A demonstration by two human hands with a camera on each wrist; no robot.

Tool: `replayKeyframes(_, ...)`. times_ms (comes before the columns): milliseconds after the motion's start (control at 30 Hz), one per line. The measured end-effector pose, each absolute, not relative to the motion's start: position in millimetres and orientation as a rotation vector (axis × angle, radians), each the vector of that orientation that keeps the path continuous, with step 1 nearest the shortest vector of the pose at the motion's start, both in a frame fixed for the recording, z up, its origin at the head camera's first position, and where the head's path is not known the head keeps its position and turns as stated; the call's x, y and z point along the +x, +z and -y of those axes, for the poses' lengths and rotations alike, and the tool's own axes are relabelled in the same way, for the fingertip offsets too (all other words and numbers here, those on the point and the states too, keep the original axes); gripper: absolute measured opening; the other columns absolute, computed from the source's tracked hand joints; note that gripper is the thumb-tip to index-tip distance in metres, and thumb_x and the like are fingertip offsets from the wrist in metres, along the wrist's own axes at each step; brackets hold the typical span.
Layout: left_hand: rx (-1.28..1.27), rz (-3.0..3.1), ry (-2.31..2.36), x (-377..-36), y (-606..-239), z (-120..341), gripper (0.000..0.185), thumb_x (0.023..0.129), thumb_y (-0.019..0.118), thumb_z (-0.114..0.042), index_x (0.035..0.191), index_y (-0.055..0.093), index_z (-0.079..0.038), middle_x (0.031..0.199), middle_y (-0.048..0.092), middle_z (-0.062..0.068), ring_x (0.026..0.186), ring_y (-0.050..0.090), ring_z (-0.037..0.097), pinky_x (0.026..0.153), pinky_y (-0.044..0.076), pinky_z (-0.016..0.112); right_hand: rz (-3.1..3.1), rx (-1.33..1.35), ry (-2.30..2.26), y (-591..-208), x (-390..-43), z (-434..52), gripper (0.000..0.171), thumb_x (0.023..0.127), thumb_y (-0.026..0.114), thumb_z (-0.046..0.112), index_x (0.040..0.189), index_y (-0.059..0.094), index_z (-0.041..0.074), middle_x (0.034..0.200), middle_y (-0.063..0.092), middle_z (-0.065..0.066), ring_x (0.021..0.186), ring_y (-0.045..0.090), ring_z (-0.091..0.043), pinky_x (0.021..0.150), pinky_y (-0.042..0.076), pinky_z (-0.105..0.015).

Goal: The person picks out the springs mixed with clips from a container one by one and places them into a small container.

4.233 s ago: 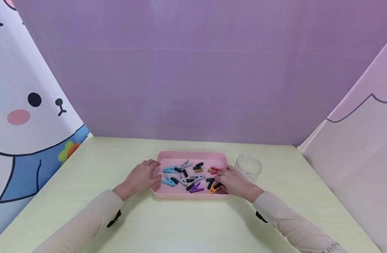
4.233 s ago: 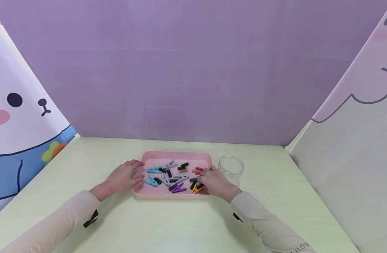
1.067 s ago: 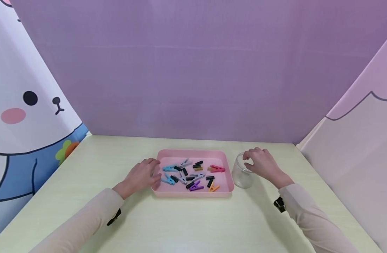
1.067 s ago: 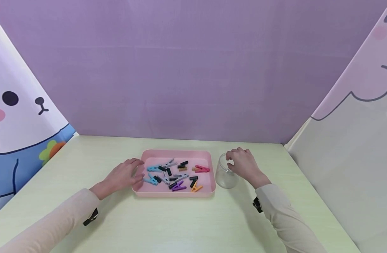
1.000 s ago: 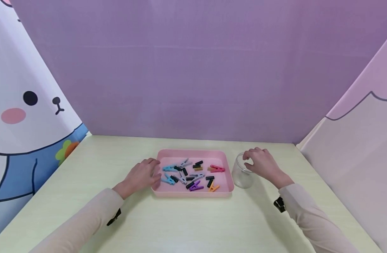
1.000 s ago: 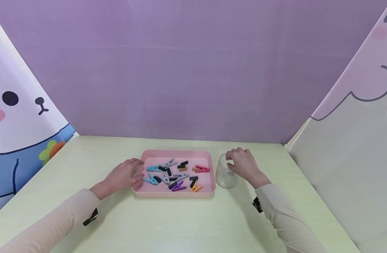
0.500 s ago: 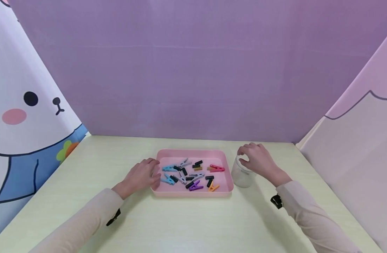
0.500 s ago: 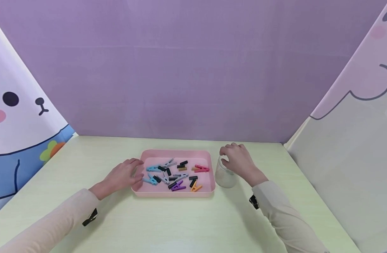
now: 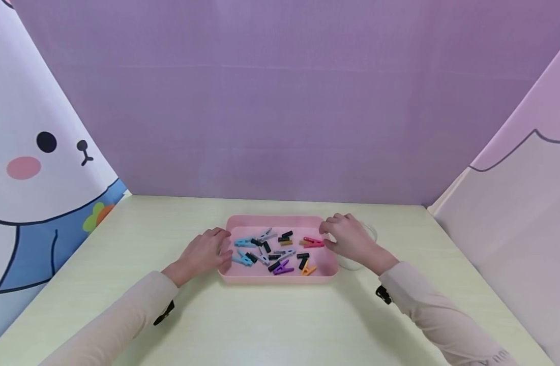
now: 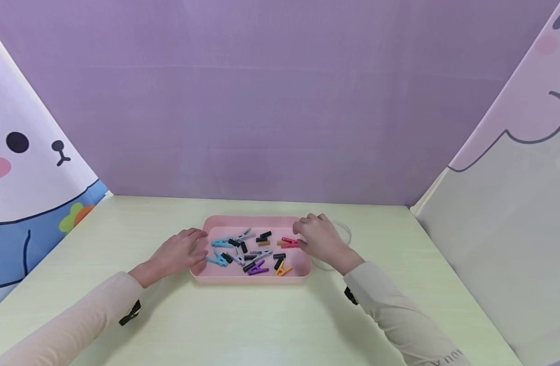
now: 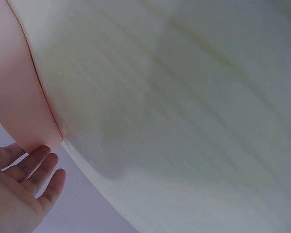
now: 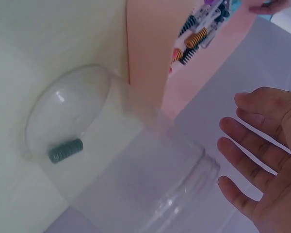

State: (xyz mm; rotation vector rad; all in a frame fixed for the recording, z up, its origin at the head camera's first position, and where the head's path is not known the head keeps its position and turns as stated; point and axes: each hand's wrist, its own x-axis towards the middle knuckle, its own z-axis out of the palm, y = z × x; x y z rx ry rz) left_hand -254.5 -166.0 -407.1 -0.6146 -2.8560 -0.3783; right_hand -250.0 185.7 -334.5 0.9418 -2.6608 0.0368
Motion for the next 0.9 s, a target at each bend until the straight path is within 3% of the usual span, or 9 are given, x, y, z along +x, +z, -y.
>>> replayKeyframes(467,-0.601,2.874,-0.361,-255,-407,165,0.05,0.081,0.063,-0.034,0.118,0.056,-0.001,0.119,0.057,0.016,0.106,0.056,0.032,0.08,0.052,0.042,2.771,0.964,-0.033,-366,-254,-170,0.022,0.076,0.072,0.019,0.096,0.066,0.012,0.092,0.067,0.001,0.086,0.06,-0.018,0.082,0.047,-0.043)
replayKeyframes(667,-0.594,2.875,-0.355,-256,-408,165,0.05,0.081,0.063,-0.034,0.117,0.056,-0.001,0.118,0.057,0.015,0.106,0.056,0.032,0.079,0.052,0.042,2.791,0.98,-0.041,-378,-260,-165,0.022,0.078,0.07,0.02,0.1,0.068,0.015,0.096,0.068,0.002,0.086,0.058,-0.016,0.078,0.047,-0.038)
replayKeyframes(900,-0.594,2.874,-0.362,-257,-409,164,0.05,0.08,0.063,-0.033,0.117,0.056,-0.001,0.118,0.057,0.016,0.106,0.056,0.032,0.08,0.051,0.042,2.807,1.015,0.01,-390,-268,-162,0.012,0.079,0.066,0.015,0.091,0.067,0.015,0.089,0.068,0.003,0.077,0.054,-0.012,0.076,0.045,-0.035)
